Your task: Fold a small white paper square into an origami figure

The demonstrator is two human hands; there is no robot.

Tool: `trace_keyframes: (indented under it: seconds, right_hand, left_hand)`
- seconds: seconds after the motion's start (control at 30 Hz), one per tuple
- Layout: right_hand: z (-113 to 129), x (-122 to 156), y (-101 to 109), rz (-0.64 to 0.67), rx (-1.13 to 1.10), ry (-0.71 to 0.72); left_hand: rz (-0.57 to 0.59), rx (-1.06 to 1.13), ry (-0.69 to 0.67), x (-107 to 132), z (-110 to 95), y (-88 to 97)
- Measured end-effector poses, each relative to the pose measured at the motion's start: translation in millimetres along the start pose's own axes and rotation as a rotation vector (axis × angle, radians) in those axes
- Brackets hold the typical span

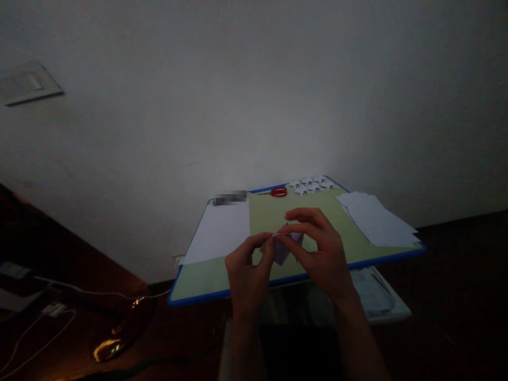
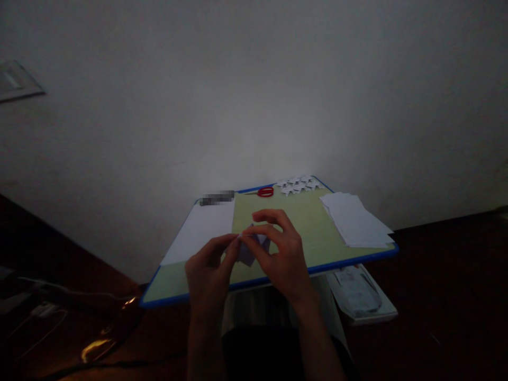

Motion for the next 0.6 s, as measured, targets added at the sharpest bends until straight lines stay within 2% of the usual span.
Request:
trace_keyframes:
  seconds: [0.23,0.4,0.6]
  right_hand:
    - [2.0,2.2,-2.4,0.035,-0.01,0.005]
    - [3.0,3.6,1.1,0.174,-0.093,-0.002]
    - [-0.5,3.8,3.6,0.176,-0.101,0.006]
  left_hand:
    - [-0.053,-0.113,-0.038,-1.4,-4.6,0.1]
    - [-0.087,-0.093,-0.028,-1.4,-1.5,2.5]
    - [-0.013,0.041,0.011,-1.0,0.9,2.1]
Point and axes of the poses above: each hand's wrist, its own x-axis away from the middle knuckle, its own y-axis out of the back of the hand, z = x × y, the point moved 4 cm from there along -x, towards the middle knuckle, and after that the axes turned 4 degrees about z, right-handed, at the moved point
